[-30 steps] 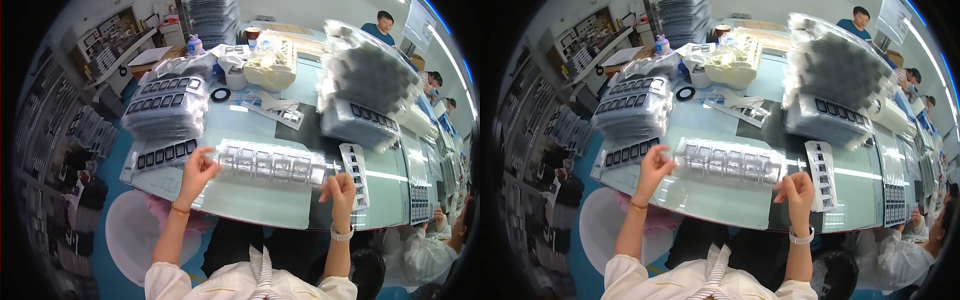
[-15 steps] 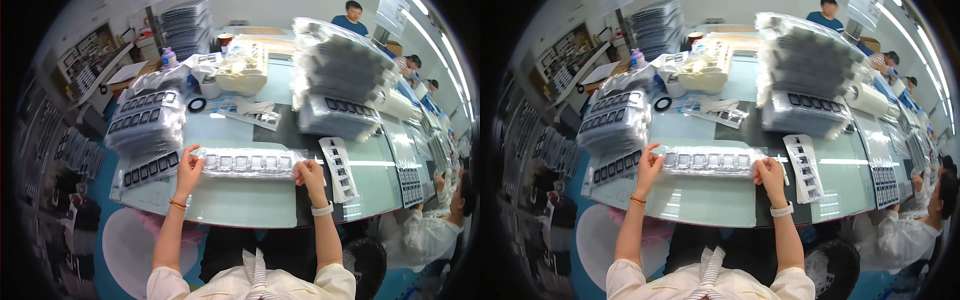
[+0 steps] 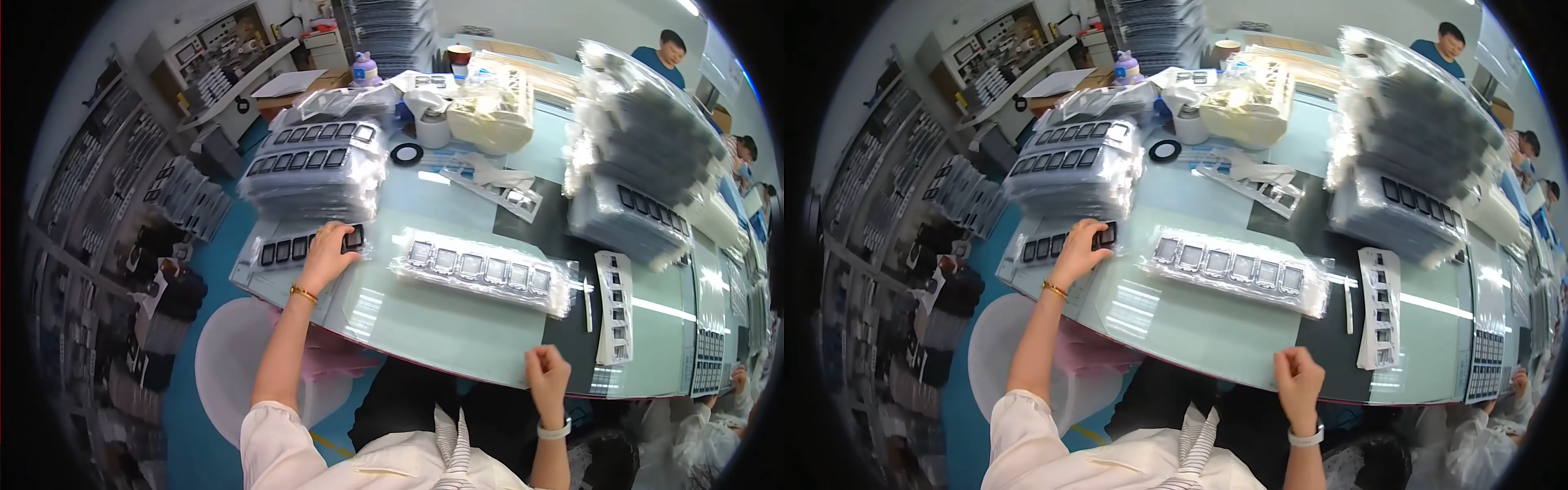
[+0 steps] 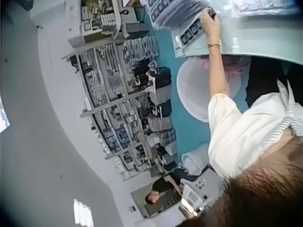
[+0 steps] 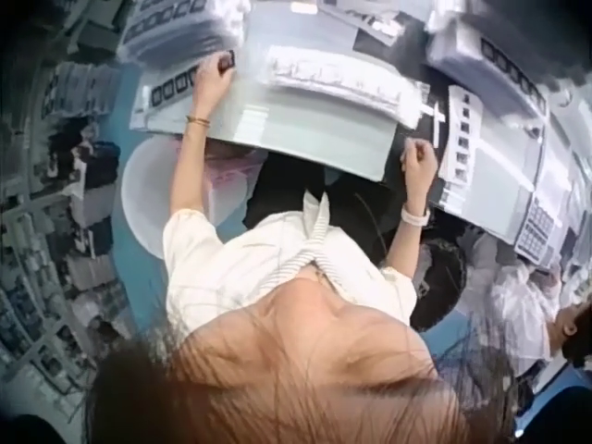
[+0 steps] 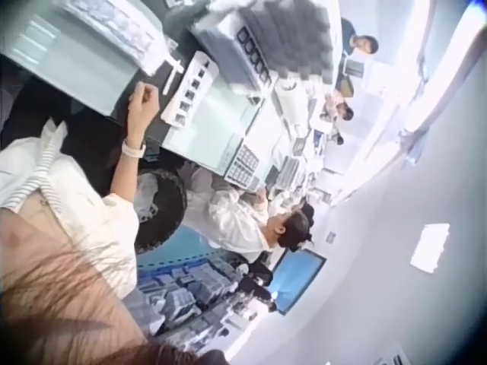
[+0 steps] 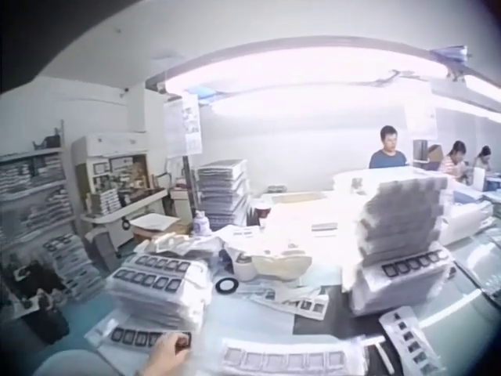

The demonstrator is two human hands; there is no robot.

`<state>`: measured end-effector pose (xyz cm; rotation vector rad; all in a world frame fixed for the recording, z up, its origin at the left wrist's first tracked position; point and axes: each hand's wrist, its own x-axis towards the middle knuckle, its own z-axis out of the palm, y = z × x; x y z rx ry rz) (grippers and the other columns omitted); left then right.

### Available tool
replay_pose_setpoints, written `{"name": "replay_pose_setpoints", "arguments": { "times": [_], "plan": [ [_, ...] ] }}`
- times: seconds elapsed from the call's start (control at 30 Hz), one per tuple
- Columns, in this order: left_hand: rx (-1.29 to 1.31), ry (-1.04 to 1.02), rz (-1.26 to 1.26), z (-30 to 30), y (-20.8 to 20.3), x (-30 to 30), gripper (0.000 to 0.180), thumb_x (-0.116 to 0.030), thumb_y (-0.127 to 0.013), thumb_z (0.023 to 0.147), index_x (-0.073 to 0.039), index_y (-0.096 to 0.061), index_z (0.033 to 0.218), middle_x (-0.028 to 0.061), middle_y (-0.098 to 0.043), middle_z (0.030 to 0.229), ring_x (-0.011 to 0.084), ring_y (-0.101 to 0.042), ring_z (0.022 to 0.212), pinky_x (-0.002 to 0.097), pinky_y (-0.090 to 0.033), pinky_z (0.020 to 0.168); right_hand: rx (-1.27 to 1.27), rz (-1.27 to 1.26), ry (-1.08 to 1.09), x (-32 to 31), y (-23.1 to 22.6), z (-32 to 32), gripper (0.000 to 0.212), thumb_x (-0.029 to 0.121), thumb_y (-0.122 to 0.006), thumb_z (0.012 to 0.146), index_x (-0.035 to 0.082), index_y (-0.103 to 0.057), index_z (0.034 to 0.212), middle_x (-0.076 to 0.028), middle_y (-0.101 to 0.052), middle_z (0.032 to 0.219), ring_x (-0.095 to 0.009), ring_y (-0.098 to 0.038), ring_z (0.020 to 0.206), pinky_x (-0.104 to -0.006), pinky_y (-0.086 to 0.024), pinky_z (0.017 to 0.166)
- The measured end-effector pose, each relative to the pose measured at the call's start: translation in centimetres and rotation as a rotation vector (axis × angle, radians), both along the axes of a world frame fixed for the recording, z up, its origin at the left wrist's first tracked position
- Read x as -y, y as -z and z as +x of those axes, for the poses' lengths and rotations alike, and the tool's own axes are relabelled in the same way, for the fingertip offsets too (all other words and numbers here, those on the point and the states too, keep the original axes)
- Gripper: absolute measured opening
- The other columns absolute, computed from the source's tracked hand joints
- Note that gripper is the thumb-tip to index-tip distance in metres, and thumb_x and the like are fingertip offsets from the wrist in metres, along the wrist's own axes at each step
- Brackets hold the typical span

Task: Assembling small plastic components into compartmentalized trays at a factory workstation.

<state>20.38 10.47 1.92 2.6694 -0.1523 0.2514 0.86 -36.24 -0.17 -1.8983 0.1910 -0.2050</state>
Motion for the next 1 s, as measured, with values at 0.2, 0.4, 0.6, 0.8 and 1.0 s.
{"name": "replay_pose_setpoints", "arguments": {
  "times": [0.2, 0.4, 0.6, 0.8, 1.0],
  "plan": [
    [-0.144, 0.020, 0.180, 2.6, -2.7, -0.4, 0.067, -0.030, -0.095, 0.064, -0.007, -0.071, 0.123, 0.0129, -0.065, 0.128, 0.0349, -0.059, 0.126, 0.0442, -0.047, 0.107, 0.278, -0.290, 0.019, -3.3, 0.2, -0.3, 0.012, 0.006, -0.076, 0.093, -0.002, -0.069, 0.087, -0.005, -0.059, 0.064, -0.010, -0.051, 0.053, -0.0268, -0.039, 0.052],
    [-0.224, 0.069, 0.266, 4.2, -4.0, 0.2, 0.064, -0.035, -0.095, 0.058, -0.009, -0.070, 0.112, 0.0117, -0.065, 0.119, 0.0334, -0.060, 0.120, 0.0443, -0.043, 0.104, 0.295, -0.266, 0.030, -3.2, 0.3, -0.5, 0.011, 0.005, -0.075, 0.093, -0.002, -0.069, 0.087, -0.005, -0.060, 0.064, -0.010, -0.051, 0.053, -0.0266, -0.039, 0.052],
    [-0.268, 0.172, 0.263, 2.6, -4.1, -1.3, 0.068, -0.037, -0.092, 0.058, -0.010, -0.061, 0.112, 0.0097, -0.058, 0.119, 0.0306, -0.054, 0.122, 0.0403, -0.033, 0.108, 0.322, -0.271, 0.054, -3.4, 0.4, -0.4, 0.011, 0.005, -0.076, 0.092, -0.002, -0.070, 0.087, -0.007, -0.062, 0.066, -0.011, -0.053, 0.053, -0.0270, -0.041, 0.051],
    [-0.107, 0.169, 0.233, 0.3, -5.3, -1.7, 0.069, -0.030, -0.094, 0.062, -0.012, -0.055, 0.117, 0.0053, -0.061, 0.111, 0.0264, -0.057, 0.112, 0.0402, -0.033, 0.106, 0.337, -0.296, 0.057, -3.6, -0.2, 0.1, 0.009, 0.004, -0.076, 0.092, -0.002, -0.071, 0.087, -0.008, -0.063, 0.067, -0.013, -0.055, 0.053, -0.0276, -0.043, 0.052],
    [0.034, 0.089, 0.115, 1.3, -4.8, -0.3, 0.074, -0.023, -0.093, 0.070, -0.009, -0.055, 0.131, 0.0075, -0.066, 0.095, 0.0283, -0.064, 0.090, 0.0401, -0.047, 0.090, 0.345, -0.318, 0.050, -3.3, -0.1, -0.1, 0.008, 0.003, -0.076, 0.091, -0.002, -0.071, 0.087, -0.008, -0.065, 0.069, -0.014, -0.058, 0.054, -0.0278, -0.045, 0.053]
  ]
}}
